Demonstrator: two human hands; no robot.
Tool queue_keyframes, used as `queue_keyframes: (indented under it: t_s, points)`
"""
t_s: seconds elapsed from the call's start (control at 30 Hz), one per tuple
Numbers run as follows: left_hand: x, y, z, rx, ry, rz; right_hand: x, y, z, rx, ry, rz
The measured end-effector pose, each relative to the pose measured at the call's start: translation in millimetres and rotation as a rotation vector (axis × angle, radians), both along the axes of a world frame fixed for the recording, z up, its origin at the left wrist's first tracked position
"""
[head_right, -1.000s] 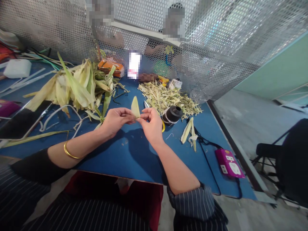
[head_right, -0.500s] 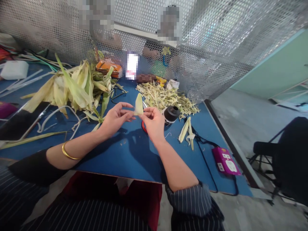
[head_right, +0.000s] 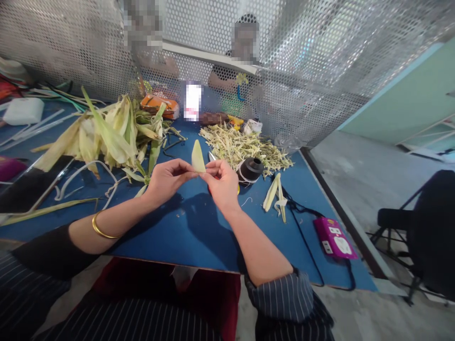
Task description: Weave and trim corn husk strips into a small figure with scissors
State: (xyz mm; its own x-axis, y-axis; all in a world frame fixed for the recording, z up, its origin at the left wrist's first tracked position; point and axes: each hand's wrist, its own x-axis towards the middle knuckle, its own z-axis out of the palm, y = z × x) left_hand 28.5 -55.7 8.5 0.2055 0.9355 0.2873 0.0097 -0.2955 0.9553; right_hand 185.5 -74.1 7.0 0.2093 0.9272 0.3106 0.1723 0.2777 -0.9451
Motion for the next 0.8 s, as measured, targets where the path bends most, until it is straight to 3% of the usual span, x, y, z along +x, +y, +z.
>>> queue_keyframes:
  t_s: [0.3,0.53,0.8]
  points:
    - [5.4,0.0,-5.0,-0.223,-0.245,-0.018,0.7,0.6,-1.9,-0.01,-0.028,-0.007]
    - [4.0,0.2,-2.0,-0.214,-0.288,-0.04,-2.0,-1.5,1.6,-0.032,0.037,0.051]
    - [3.6,2.5,-0.5,-0.338,-0.229,-0.107,-4.3,1.3,0.9,-0.135,0.138,0.077]
